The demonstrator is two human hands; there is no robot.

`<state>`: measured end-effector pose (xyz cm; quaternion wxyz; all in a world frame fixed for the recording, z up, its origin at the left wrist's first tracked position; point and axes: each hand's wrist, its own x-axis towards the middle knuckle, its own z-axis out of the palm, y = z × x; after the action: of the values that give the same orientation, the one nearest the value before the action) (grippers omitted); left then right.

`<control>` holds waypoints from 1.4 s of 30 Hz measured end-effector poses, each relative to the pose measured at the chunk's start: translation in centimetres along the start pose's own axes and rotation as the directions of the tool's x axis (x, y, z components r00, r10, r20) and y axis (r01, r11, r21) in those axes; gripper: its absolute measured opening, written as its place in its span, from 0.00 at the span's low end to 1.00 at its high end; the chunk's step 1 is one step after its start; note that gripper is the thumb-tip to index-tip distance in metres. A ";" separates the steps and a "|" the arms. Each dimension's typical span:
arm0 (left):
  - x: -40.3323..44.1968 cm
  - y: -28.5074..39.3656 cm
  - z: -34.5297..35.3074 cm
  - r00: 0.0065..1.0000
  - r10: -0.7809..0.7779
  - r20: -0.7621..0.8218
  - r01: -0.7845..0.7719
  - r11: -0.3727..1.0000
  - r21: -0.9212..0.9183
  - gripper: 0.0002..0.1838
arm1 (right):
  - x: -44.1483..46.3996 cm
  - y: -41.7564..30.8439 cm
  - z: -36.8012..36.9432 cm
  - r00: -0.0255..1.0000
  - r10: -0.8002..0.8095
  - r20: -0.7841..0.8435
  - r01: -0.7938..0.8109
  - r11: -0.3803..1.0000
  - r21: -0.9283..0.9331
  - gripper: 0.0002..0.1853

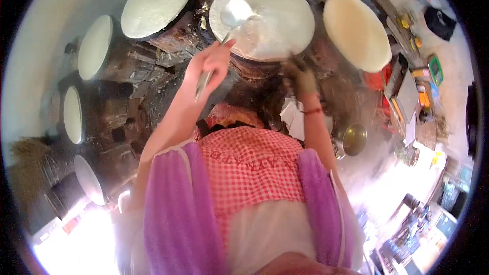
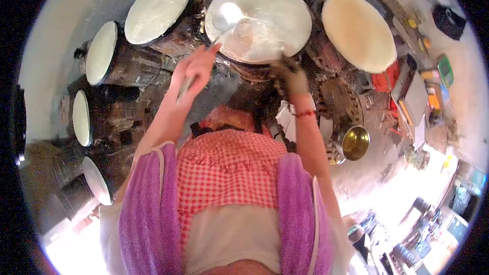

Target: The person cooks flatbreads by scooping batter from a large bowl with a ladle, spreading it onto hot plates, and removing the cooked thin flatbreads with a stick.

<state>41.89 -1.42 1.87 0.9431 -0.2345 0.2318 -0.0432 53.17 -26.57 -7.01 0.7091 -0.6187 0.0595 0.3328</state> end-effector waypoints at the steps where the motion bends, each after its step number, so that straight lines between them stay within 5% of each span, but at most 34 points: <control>1: -1.7 0.9 -1.1 0.992 -0.050 0.118 0.029 0.985 0.168 0.21 | 3.6 2.9 -3.8 0.989 -0.026 -0.144 0.048 0.987 0.152 0.19; 2: -3.2 1.2 -2.0 0.970 -0.117 0.214 0.039 0.940 0.339 0.23 | 4.2 2.4 -5.2 0.973 -0.156 -0.172 0.179 0.976 0.126 0.18; 4: -4.9 1.3 -3.0 0.975 -0.019 0.223 -0.071 0.920 0.386 0.24 | 3.4 0.1 -3.9 0.982 -0.098 -0.162 0.015 0.893 -0.449 0.20; 7: -6.8 1.8 -3.4 0.946 -0.056 0.318 -0.017 0.975 0.223 0.25 | 4.7 3.4 1.0 0.935 -0.192 0.298 0.351 0.621 -0.701 0.31; 9: -9.7 2.0 -4.0 0.945 0.012 0.327 -0.085 0.974 0.208 0.24 | 3.4 1.8 1.9 0.923 -0.144 0.356 0.359 0.652 -0.667 0.31; 11: -14.2 2.9 -5.6 0.931 0.131 0.341 -0.225 0.942 0.250 0.24 | -1.2 -3.0 4.9 0.978 0.045 0.206 0.115 0.708 -0.697 0.26; 14: -22.8 3.2 -9.8 0.854 0.394 0.340 -0.500 0.800 0.332 0.23 | -0.6 1.7 1.4 0.978 -0.029 0.208 0.063 0.985 -0.160 0.25; 16: -28.4 3.5 -13.4 0.766 0.534 0.357 -0.622 0.756 0.205 0.23 | -1.4 5.4 5.2 0.949 0.061 0.310 0.044 0.946 -0.323 0.25; 19: -36.3 3.2 -19.6 0.585 0.717 0.379 -0.746 0.659 -0.094 0.23 | -4.4 11.7 11.5 0.782 0.281 0.557 0.218 0.713 -0.666 0.26; 21: -40.3 3.0 -24.0 0.441 0.788 0.430 -0.771 0.578 -0.269 0.23 | -6.6 14.6 18.3 0.607 0.387 0.694 0.392 0.613 -0.685 0.27; 23: -45.4 3.1 -29.6 0.273 0.866 0.419 -0.750 0.465 -0.472 0.22 | -12.6 16.9 28.5 0.500 0.533 0.682 0.274 0.650 -0.709 0.31; 24: -47.8 3.0 -32.1 0.191 0.933 0.305 -0.808 0.326 -0.491 0.18 | -14.4 19.5 32.7 0.454 0.552 0.699 0.305 0.641 -0.704 0.31; 26: -52.8 3.5 -36.0 0.054 0.992 -0.111 -0.881 -0.005 -0.474 0.16 | -18.6 23.9 40.3 0.138 0.595 0.792 0.431 0.684 -0.589 0.32; 28: -54.9 3.7 -38.4 -0.189 0.890 -0.416 -0.925 -0.303 -0.229 0.16 | -23.5 25.1 46.8 0.019 0.745 0.666 0.508 0.567 -0.649 0.33; 30: -57.7 2.0 -42.5 -0.358 0.835 -0.419 -0.897 -0.432 -0.096 0.15 | -30.4 25.7 52.3 -0.029 0.919 0.392 0.506 0.352 -0.788 0.34; 34: -59.7 -1.8 -45.4 -0.339 0.794 -0.505 -0.912 -0.146 0.383 0.18 | -38.2 29.6 59.7 0.037 0.975 0.221 0.447 0.182 -0.876 0.29; 36: -57.7 0.7 -51.3 -0.465 0.694 -0.550 -0.651 0.154 0.744 0.18 | -40.1 34.2 62.0 0.085 0.982 0.168 0.477 0.108 -0.872 0.28; 37: -56.3 2.4 -54.2 -0.442 0.691 -0.571 -0.675 0.163 0.720 0.18 | -39.1 37.9 61.7 0.135 0.989 0.057 0.569 -0.030 -0.822 0.28; 39: -55.1 6.0 -58.6 -0.629 0.599 -0.496 -0.344 0.358 0.868 0.17 | -40.4 40.4 60.8 0.199 0.978 -0.054 0.778 -0.192 -0.598 0.27; 40: -55.7 7.0 -59.3 -0.620 0.587 -0.520 -0.372 0.363 0.854 0.17 | -42.9 39.2 62.0 0.160 0.982 -0.098 0.756 -0.186 -0.628 0.27; 42: -56.6 7.7 -59.1 -0.397 0.638 -0.659 -0.515 0.440 0.736 0.16 | -41.7 38.1 64.3 0.064 0.997 -0.048 0.593 -0.077 -0.802 0.28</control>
<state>-35.68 -8.79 -24.31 0.3995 0.0669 0.8601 0.3101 -20.85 16.33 -3.67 -0.2573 -0.4409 -0.4286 0.7454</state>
